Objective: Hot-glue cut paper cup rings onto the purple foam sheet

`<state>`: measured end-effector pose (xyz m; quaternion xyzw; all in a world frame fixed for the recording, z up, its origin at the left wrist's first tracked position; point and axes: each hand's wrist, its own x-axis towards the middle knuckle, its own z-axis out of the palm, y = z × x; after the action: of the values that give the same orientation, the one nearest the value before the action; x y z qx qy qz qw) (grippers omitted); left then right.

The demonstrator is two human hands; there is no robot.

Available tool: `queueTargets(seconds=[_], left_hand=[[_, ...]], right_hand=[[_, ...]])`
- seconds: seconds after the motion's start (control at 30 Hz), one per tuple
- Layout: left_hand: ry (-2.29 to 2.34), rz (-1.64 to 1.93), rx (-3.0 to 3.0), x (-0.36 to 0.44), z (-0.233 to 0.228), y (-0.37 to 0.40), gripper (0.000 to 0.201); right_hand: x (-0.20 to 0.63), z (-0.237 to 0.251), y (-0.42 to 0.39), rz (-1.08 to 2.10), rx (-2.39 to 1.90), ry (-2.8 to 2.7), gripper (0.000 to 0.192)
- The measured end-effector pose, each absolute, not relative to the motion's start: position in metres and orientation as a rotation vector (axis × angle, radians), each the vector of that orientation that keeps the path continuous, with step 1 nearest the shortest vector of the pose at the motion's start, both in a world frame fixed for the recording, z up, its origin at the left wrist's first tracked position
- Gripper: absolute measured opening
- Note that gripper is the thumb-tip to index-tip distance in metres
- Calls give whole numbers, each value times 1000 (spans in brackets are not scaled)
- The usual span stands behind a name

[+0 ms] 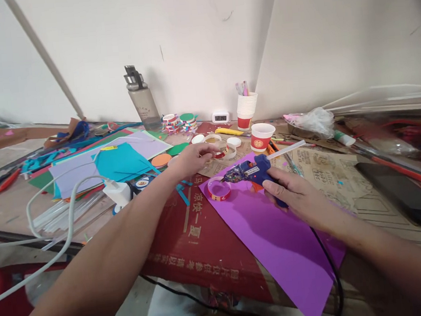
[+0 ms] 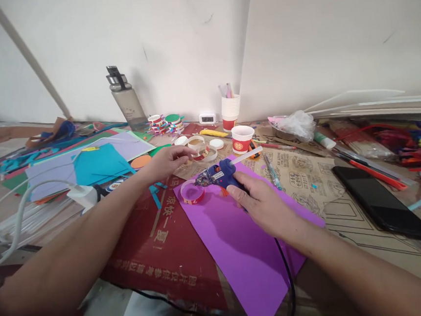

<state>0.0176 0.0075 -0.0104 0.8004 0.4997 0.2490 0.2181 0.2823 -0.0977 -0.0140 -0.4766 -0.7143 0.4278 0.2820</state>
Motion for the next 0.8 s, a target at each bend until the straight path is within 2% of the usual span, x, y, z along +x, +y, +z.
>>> queueTargets(seconds=[0.07,0.17,0.33,0.43,0.8], left_hand=[[1209,546,2149,11,-2,2,37],[1103,514,2095,7,4,-2,40],[1406,408,2089,19,0,-3,26],[1516,317,2072,26,0,-2,25],[1367,73,1907,39,1,20,26]], right_hand=[[283,-14,-99,1116,-1279,-1947,30],[283,-13,-100,1082,-1277,-1977,29],[283,-10,-99,1142,-1356,-1930,30],[283,-8,-99,1135,-1364,-1936,30],[280,-8,-100,1010,-1323,-2013,36]])
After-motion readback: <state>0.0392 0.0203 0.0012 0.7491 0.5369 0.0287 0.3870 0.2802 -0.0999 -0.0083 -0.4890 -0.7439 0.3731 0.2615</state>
